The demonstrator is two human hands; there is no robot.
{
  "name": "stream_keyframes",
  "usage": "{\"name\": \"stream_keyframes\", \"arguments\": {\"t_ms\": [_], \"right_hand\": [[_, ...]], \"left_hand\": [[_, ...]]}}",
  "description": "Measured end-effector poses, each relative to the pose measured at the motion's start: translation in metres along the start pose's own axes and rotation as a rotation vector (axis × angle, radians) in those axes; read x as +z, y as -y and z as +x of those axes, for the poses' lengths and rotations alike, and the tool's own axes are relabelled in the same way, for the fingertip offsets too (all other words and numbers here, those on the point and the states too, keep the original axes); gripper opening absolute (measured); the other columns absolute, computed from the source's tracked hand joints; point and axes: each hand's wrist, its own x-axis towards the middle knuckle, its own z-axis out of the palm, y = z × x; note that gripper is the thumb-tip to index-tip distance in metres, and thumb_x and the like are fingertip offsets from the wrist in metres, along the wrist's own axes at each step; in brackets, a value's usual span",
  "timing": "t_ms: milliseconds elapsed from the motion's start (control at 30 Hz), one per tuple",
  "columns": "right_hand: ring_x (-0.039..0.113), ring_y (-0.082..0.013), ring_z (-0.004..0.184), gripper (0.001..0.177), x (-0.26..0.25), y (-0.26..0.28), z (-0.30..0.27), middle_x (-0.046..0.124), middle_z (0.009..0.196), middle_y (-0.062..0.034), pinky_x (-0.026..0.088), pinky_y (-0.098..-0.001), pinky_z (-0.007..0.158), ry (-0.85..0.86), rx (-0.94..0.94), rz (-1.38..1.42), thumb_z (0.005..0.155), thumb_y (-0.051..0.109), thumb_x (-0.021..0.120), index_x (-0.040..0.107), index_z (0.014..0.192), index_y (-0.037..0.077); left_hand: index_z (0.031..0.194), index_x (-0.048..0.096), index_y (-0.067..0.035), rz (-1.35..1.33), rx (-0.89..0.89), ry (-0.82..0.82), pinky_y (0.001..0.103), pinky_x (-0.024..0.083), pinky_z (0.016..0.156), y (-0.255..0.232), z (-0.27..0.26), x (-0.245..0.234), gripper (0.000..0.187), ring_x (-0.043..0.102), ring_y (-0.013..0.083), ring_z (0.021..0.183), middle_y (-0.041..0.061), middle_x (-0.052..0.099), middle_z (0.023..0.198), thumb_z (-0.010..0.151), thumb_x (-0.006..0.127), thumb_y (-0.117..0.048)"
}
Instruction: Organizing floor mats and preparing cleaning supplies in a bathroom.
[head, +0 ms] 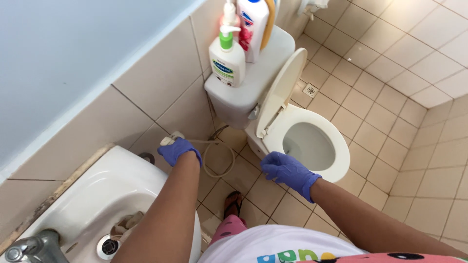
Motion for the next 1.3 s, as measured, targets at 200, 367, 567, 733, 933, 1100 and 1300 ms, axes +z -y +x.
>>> {"name": "stream_keyframes", "arguments": {"t_ms": [200, 367, 567, 733, 933, 1100, 1300], "right_hand": [[0.075, -0.0176, 0.079, 0.027, 0.01, 0.032, 0.026, 0.077, 0.087, -0.0098, 0.058, -0.0243, 0.064, 0.068, -0.066, -0.037, 0.084, 0.021, 0.082, 0.073, 0.106, 0.008], [0.076, -0.0175, 0.081, 0.027, 0.008, 0.036, 0.037, 0.079, 0.089, -0.0091, 0.059, -0.0248, 0.068, 0.071, -0.062, -0.04, 0.083, 0.022, 0.081, 0.074, 0.106, 0.01], [0.076, -0.0186, 0.077, 0.022, -0.008, 0.028, 0.022, 0.08, 0.089, -0.0102, 0.057, -0.0255, 0.065, 0.002, -0.01, -0.038, 0.085, 0.022, 0.078, 0.074, 0.105, 0.011], [0.077, -0.0218, 0.08, 0.024, -0.016, 0.003, 0.025, 0.08, 0.091, -0.0127, 0.058, -0.0286, 0.066, -0.017, 0.017, -0.036, 0.085, 0.021, 0.079, 0.074, 0.106, 0.01], [0.076, -0.021, 0.08, 0.025, -0.015, 0.004, 0.011, 0.08, 0.09, -0.012, 0.058, -0.0287, 0.068, -0.032, 0.038, -0.052, 0.085, 0.022, 0.079, 0.075, 0.107, 0.01], [0.078, -0.0222, 0.082, 0.024, -0.017, -0.003, 0.015, 0.081, 0.09, -0.0127, 0.058, -0.0301, 0.07, -0.035, 0.038, -0.053, 0.085, 0.021, 0.079, 0.076, 0.106, 0.011], [0.077, -0.0211, 0.081, 0.025, -0.015, -0.001, 0.006, 0.081, 0.09, -0.0122, 0.058, -0.0281, 0.068, -0.036, 0.037, -0.032, 0.086, 0.021, 0.077, 0.075, 0.109, 0.011]], "left_hand": [[0.162, 0.02, -0.03, 0.515, 0.053, 0.267, 0.04, 0.012, 0.127, -0.029, -0.029, -0.024, 0.052, 0.022, 0.0116, 0.155, -0.01, 0.014, 0.172, 0.111, 0.028, -0.037], [0.152, 0.038, -0.035, 0.003, -0.037, 0.144, 0.029, 0.036, 0.121, -0.035, -0.03, -0.031, 0.056, 0.044, 0.0069, 0.144, -0.013, 0.041, 0.161, 0.101, 0.06, -0.043], [0.136, 0.048, -0.019, 0.449, 0.4, -0.036, 0.041, 0.055, 0.102, -0.006, 0.014, -0.015, 0.057, 0.066, 0.0243, 0.12, 0.006, 0.069, 0.131, 0.09, 0.076, -0.039], [0.142, 0.046, -0.019, 0.654, 0.62, -0.012, 0.043, 0.058, 0.096, -0.008, 0.021, -0.018, 0.057, 0.07, 0.0248, 0.113, 0.006, 0.071, 0.127, 0.094, 0.07, -0.039], [0.138, 0.046, -0.02, 0.898, 0.793, 0.004, 0.046, 0.059, 0.09, -0.011, 0.034, -0.026, 0.059, 0.073, 0.0268, 0.107, 0.006, 0.073, 0.117, 0.09, 0.07, -0.044], [0.144, 0.044, -0.014, 0.836, 0.809, 0.064, 0.049, 0.057, 0.094, -0.011, 0.046, -0.027, 0.061, 0.07, 0.0313, 0.114, 0.011, 0.069, 0.126, 0.093, 0.07, -0.035], [0.144, 0.044, -0.015, 0.755, 0.799, 0.083, 0.05, 0.057, 0.098, 0.004, 0.06, -0.002, 0.059, 0.069, 0.0335, 0.114, 0.011, 0.07, 0.125, 0.093, 0.071, -0.03]]}}
